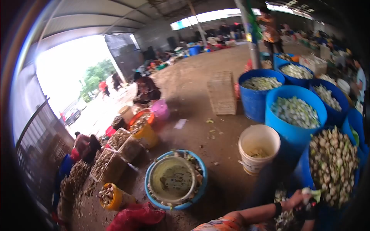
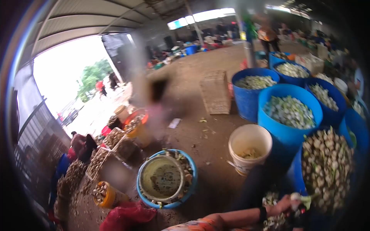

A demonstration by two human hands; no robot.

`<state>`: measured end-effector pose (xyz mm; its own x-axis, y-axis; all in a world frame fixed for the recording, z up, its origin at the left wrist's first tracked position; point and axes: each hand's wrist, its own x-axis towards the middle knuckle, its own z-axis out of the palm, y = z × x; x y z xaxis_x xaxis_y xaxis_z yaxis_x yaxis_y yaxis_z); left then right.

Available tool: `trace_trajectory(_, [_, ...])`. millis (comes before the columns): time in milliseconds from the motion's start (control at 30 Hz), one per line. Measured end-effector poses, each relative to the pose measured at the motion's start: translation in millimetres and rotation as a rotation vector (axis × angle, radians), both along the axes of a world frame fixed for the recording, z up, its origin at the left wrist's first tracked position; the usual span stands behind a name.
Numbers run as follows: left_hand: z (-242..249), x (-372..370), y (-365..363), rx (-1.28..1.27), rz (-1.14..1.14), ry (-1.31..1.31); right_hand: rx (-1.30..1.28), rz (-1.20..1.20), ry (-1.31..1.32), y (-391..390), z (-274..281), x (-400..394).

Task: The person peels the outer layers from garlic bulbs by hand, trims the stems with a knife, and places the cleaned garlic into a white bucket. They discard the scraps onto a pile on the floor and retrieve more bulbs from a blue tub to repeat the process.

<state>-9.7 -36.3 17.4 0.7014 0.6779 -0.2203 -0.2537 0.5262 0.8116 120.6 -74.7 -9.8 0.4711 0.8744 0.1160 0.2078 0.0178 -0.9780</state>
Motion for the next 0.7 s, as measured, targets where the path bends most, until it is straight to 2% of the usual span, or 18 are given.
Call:
trace_trajectory(67, [-7, -5, 10, -0.485, -0.251, -0.189, 0.028, -0.058, -0.007, -14, 0, 13])
trace_trajectory(100, [-8, -9, 14, -0.543, -0.366, -0.291, 0.040, -0.092, -0.015, -21, 1, 18])
trace_trajectory(133, [-6, -12, 15, -0.572, -0.322, -0.182, 0.071, -0.117, -0.035, -22, 6, 15])
trace_trajectory(167, [-4, -11, 19, -0.506, -0.334, -0.146, 0.104, -0.137, -0.053, -19, 10, 15])
trace_trajectory(200, [7, -11, 12, -0.372, -0.187, -0.122, 0.138, -0.156, -0.069, -20, 9, 15])
trace_trajectory(233, [-6, -12, 9, -0.159, -0.108, -0.143, 0.192, -0.176, -0.103, -20, 2, 16])
trace_trajectory(267, [4, -16, 3, -0.002, -0.001, -0.175, 0.145, -0.146, -0.090, -27, 27, 5])
trace_trajectory(333, [0, -13, 0, 0.123, 0.183, -0.089, 0.201, -0.082, -0.025, -30, 21, -4])
trace_trajectory(400, [-9, -11, 2, 0.208, 0.209, -0.014, 0.151, -0.074, -0.208, -33, 25, -7])
trace_trajectory(467, [-14, -11, 5, 0.266, 0.219, -0.035, 0.134, -0.119, -0.167, -32, 24, -3])
trace_trajectory(533, [6, -16, 4, 0.243, 0.148, 0.002, 0.121, -0.155, -0.121, -25, 17, 7])
trace_trajectory(600, [17, -18, 5, 0.179, -0.066, -0.060, 0.106, -0.196, -0.116, -18, 24, 17])
trace_trajectory(667, [19, -16, 3, 0.174, -0.091, -0.094, 0.095, -0.214, -0.100, -16, 39, 18])
trace_trajectory(700, [19, -16, 5, 0.130, -0.100, -0.137, 0.064, -0.207, -0.208, -14, 38, 19])
